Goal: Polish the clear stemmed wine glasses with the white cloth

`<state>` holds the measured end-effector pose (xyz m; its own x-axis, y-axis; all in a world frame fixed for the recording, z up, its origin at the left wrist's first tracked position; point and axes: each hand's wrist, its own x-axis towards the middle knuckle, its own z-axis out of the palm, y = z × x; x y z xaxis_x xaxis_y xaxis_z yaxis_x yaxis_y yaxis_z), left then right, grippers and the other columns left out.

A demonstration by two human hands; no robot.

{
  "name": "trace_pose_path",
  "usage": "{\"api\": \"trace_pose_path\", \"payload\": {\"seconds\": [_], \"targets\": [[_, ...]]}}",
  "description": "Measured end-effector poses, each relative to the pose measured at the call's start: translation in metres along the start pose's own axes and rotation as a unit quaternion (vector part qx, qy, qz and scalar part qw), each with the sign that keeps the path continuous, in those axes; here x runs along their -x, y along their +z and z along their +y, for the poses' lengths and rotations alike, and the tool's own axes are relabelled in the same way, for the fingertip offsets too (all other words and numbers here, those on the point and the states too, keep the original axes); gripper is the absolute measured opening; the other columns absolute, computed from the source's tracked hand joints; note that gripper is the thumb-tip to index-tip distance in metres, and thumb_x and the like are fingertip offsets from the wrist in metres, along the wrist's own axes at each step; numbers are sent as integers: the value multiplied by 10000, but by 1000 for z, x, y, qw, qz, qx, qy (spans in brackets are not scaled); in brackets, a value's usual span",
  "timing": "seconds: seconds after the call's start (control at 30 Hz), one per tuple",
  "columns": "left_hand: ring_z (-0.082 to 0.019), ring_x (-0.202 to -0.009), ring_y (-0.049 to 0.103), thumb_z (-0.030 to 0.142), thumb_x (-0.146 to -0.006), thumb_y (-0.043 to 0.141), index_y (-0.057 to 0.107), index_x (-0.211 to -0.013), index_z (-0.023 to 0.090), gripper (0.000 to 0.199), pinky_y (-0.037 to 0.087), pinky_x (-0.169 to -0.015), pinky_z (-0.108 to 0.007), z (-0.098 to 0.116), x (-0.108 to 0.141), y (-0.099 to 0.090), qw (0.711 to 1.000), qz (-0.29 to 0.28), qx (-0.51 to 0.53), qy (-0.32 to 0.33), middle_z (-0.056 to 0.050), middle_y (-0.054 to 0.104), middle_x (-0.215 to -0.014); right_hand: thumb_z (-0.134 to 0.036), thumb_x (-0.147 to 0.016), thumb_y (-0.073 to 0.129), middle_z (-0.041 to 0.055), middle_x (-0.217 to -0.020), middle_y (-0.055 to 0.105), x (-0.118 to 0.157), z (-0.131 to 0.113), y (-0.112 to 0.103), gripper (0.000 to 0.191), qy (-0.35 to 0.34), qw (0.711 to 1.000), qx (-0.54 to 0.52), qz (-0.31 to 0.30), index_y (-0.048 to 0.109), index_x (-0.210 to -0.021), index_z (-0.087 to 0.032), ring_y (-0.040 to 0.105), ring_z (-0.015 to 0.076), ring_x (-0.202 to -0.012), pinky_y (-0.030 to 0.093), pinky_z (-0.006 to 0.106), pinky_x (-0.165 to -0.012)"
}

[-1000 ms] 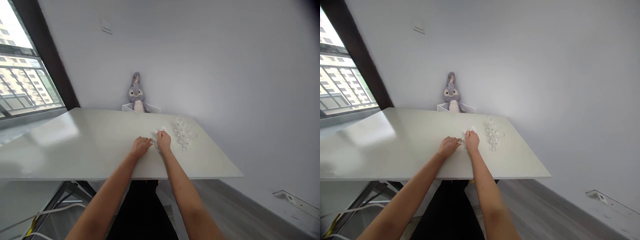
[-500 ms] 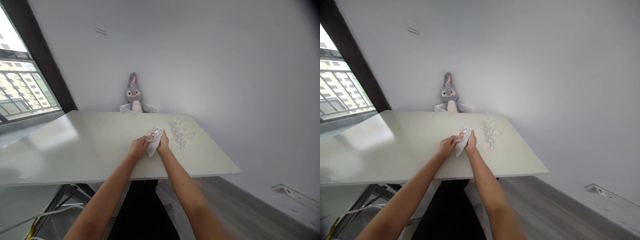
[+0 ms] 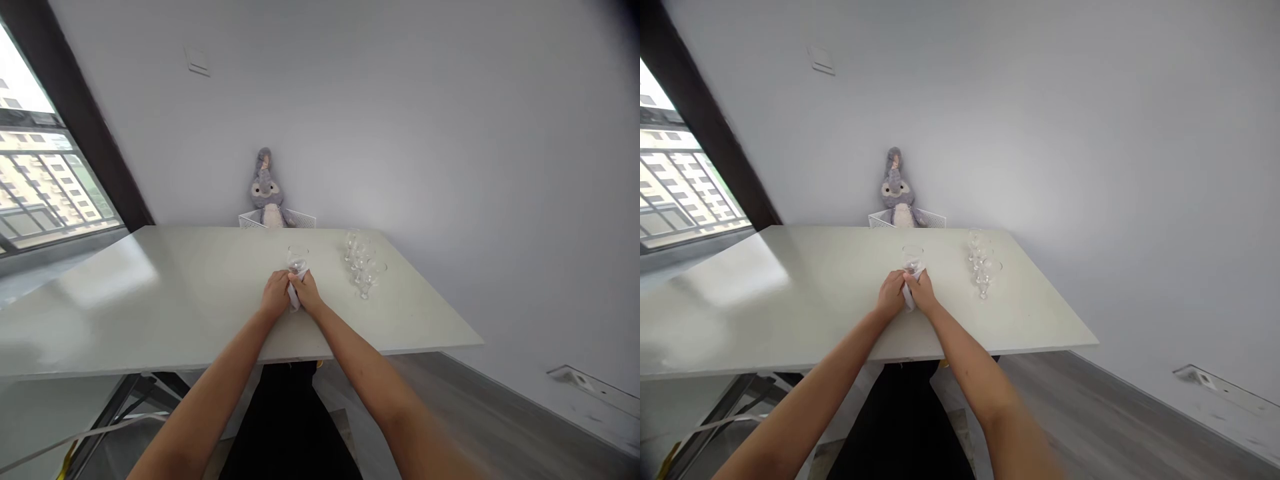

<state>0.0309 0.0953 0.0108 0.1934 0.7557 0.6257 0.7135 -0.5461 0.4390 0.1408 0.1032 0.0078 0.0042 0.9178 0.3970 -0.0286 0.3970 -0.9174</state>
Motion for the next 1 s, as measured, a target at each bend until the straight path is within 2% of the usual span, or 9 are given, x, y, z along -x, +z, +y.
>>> {"api": "trace_pose_path", "payload": {"seconds": [0.17,0.3,0.37,0.5,0.6,0.7,0.83,0.9,1.0], "targets": [[-197,-858,481,199,-810,398,628,-768,203,234,396,-774,-358,1,-2,-2,998,54,-33,1,-79,532,-909,-420,-708,533,21,-790,613,-1,-5,-4,303,20,997,39,59,564,-850,-154,552,166,-735,435,284,-674],[-179,-910,514,302,-799,464,560,-1028,217,263,414,-813,-349,-1,-5,-6,976,97,164,-101,-66,554,-993,-448,-712,533,3,-641,589,-4,-11,-4,297,98,990,-91,51,530,-787,-160,536,133,-542,435,271,-552],[-171,-887,544,396,-801,461,443,-1185,225,421,447,-763,-328,-1,-8,-10,932,68,315,-168,-73,573,-1047,-466,-708,547,-2,-602,580,-2,-15,-5,319,152,973,-176,-7,521,-792,-159,532,125,-492,442,273,-536],[-176,-706,587,570,-768,408,378,-1233,217,586,450,-484,-272,3,-8,-22,799,-68,550,-231,-118,592,-1065,-491,-658,611,2,-583,577,4,-24,-10,370,234,908,-253,-239,533,-746,-140,544,130,-480,469,301,-552],[-190,-684,601,569,-714,492,423,-1159,193,587,401,-388,-228,6,-8,-28,756,-102,604,-233,-129,609,-1024,-483,-659,618,4,-593,582,7,-28,-12,364,252,879,-245,-322,536,-734,-136,549,134,-489,474,313,-552],[-174,-638,602,506,-695,557,426,-1088,166,536,403,-390,-219,7,-10,-26,777,-59,577,-246,-118,634,-955,-478,-698,579,4,-581,582,7,-26,-9,339,227,915,-160,-292,536,-715,-142,550,138,-501,463,303,-554],[-186,-775,623,384,-660,639,424,-1022,156,479,487,-665,-305,4,-13,-16,825,49,511,-239,-95,645,-902,-452,-756,533,20,-644,610,8,-17,-1,269,70,976,140,-151,539,-734,-184,552,158,-600,416,279,-607],[-197,-845,621,356,-643,658,417,-1012,168,479,464,-773,-344,4,-13,-11,837,90,490,-227,-86,638,-912,-443,-782,510,60,-707,624,8,-12,1,258,-6,947,308,-87,548,-797,-188,557,193,-682,391,302,-665],[-197,-871,619,354,-643,659,400,-1021,185,489,449,-813,-363,3,-13,-8,843,129,471,-226,-82,619,-955,-413,-837,429,134,-783,623,9,-8,3,289,-66,884,457,-75,547,-891,-154,553,243,-760,361,353,-733]]}}
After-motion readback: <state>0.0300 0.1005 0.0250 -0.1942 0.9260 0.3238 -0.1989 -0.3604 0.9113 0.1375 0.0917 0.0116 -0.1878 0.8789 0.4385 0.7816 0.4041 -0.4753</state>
